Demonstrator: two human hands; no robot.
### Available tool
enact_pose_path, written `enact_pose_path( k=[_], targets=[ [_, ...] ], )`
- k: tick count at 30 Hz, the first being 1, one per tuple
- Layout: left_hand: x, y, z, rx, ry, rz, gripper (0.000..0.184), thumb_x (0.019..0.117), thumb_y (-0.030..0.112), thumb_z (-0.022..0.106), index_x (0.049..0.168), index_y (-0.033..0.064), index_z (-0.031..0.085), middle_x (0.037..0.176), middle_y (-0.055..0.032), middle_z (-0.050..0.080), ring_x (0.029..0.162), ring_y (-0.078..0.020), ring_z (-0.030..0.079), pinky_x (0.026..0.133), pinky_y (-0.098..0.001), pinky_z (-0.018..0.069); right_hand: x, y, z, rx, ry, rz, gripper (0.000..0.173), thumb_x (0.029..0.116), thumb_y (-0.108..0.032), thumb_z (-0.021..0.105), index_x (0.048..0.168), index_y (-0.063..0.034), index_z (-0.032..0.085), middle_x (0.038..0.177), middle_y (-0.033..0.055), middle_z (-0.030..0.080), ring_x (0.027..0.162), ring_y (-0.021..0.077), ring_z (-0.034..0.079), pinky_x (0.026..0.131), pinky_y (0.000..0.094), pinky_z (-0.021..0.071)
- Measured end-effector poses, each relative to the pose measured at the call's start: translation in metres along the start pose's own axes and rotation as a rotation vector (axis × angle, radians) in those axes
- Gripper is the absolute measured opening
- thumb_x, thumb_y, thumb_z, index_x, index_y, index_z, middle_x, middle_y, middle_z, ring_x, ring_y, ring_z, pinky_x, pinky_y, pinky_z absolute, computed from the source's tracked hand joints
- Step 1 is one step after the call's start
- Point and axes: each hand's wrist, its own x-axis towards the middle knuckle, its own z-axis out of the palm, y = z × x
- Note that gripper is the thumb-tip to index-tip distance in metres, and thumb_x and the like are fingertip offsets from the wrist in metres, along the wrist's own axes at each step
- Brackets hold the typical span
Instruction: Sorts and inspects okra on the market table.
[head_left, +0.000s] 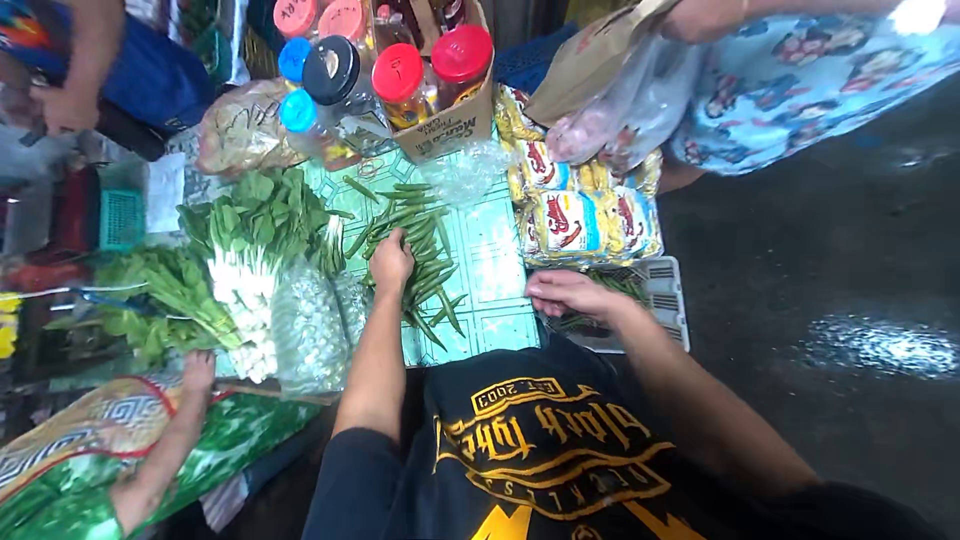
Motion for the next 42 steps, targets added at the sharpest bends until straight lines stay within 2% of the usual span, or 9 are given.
enact_pose_path(
  k=[2, 4, 8, 13, 19, 23, 27, 32, 42],
  targets=[
    [0.007, 0.000, -0.011, 0.054, -0.035, 0.052, 0.033, 0.1029, 0.026, 0.056, 0.135, 0.0251, 0.062, 0.120, -0.0137, 0.071, 0.109, -0.0400, 0.069, 0.086, -0.0674, 0.0538, 0.044, -0.041, 0.023, -0.172, 0.121, -0.038, 0.029, 0.1048, -0.028, 0.060, 0.116, -0.0021, 0.062, 0.087, 0.0051, 0.063, 0.069, 0.0114, 0.058, 0.066, 0.0302, 0.0516],
    [0.003, -0.004, -0.016, 0.048, 0.019, 0.096, 0.033, 0.1057, 0.028, 0.053, 0.138, 0.0228, 0.059, 0.116, -0.0160, 0.072, 0.103, -0.0417, 0.070, 0.082, -0.0678, 0.0550, 0.090, -0.068, 0.043, -0.389, 0.283, -0.082, 0.036, 0.1000, -0.035, 0.067, 0.118, -0.0037, 0.065, 0.100, 0.0145, 0.070, 0.091, 0.0264, 0.069, 0.086, 0.0509, 0.0572],
    [-0.013, -0.016, -0.015, -0.111, 0.150, 0.135, 0.037, 0.0983, 0.029, 0.054, 0.126, 0.0062, 0.063, 0.118, -0.0177, 0.068, 0.107, -0.0356, 0.067, 0.089, -0.0605, 0.0556, 0.167, -0.085, 0.077, -0.746, 0.550, -0.043, 0.045, 0.0962, -0.043, 0.066, 0.125, -0.0082, 0.063, 0.120, 0.0204, 0.065, 0.102, 0.0394, 0.068, 0.079, 0.0605, 0.0574],
    [-0.004, -0.001, -0.003, 0.024, 0.138, -0.062, 0.065, 0.0969, 0.064, 0.050, 0.129, 0.0090, 0.062, 0.125, -0.0183, 0.066, 0.114, -0.0373, 0.065, 0.091, -0.0616, 0.0528, 0.191, -0.092, 0.094, -0.789, 0.659, 0.043, 0.039, 0.0968, -0.028, 0.060, 0.130, -0.0073, 0.059, 0.123, 0.0208, 0.066, 0.098, 0.0393, 0.071, 0.075, 0.0597, 0.0580],
    [-0.006, 0.014, 0.000, -0.421, 0.255, -0.254, 0.059, 0.0894, 0.028, 0.067, 0.139, 0.0051, 0.047, 0.105, -0.0157, 0.071, 0.096, -0.0345, 0.070, 0.081, -0.0597, 0.0567, 0.156, -0.091, 0.061, -0.372, 0.609, -0.040, 0.048, 0.0918, -0.025, 0.069, 0.130, -0.0014, 0.052, 0.092, 0.0169, 0.067, 0.083, 0.0345, 0.068, 0.074, 0.0576, 0.0560],
    [-0.007, 0.010, -0.005, -0.601, 0.222, -0.073, 0.040, 0.1020, 0.021, 0.052, 0.138, 0.0034, 0.056, 0.137, -0.0217, 0.055, 0.119, -0.0345, 0.058, 0.097, -0.0550, 0.0511, 0.148, -0.088, 0.057, -0.098, 0.469, 0.000, 0.034, 0.1038, -0.019, 0.056, 0.134, -0.0039, 0.059, 0.097, 0.0151, 0.070, 0.081, 0.0259, 0.070, 0.076, 0.0474, 0.0602],
    [0.007, 0.032, -0.028, -0.260, 0.140, 0.190, 0.030, 0.0997, 0.027, 0.059, 0.124, 0.0112, 0.065, 0.123, -0.0165, 0.062, 0.103, -0.0324, 0.067, 0.081, -0.0558, 0.0586, 0.167, -0.078, 0.069, 0.121, 0.458, -0.019, 0.029, 0.1044, -0.019, 0.057, 0.127, -0.0025, 0.060, 0.097, 0.0138, 0.069, 0.075, 0.0221, 0.070, 0.071, 0.0421, 0.0618],
    [0.063, 0.067, -0.008, 0.152, -0.090, 0.280, 0.034, 0.0950, 0.030, 0.066, 0.128, 0.0208, 0.070, 0.135, -0.0162, 0.060, 0.109, -0.0366, 0.066, 0.091, -0.0599, 0.0530, 0.165, -0.072, 0.083, 0.241, 0.580, -0.005, 0.025, 0.1069, -0.020, 0.054, 0.122, -0.0007, 0.061, 0.090, 0.0138, 0.067, 0.065, 0.0203, 0.064, 0.061, 0.0374, 0.0574],
    [0.021, 0.040, -0.023, -0.161, 0.240, 0.537, 0.035, 0.1038, 0.023, 0.051, 0.134, 0.0085, 0.059, 0.134, -0.0138, 0.062, 0.132, -0.0378, 0.050, 0.110, -0.0622, 0.0361, 0.117, -0.048, 0.075, 0.134, 0.419, -0.064, 0.034, 0.1057, -0.022, 0.058, 0.135, -0.0051, 0.060, 0.111, 0.0137, 0.070, 0.088, 0.0207, 0.070, 0.078, 0.0390, 0.0603]
  ],
)
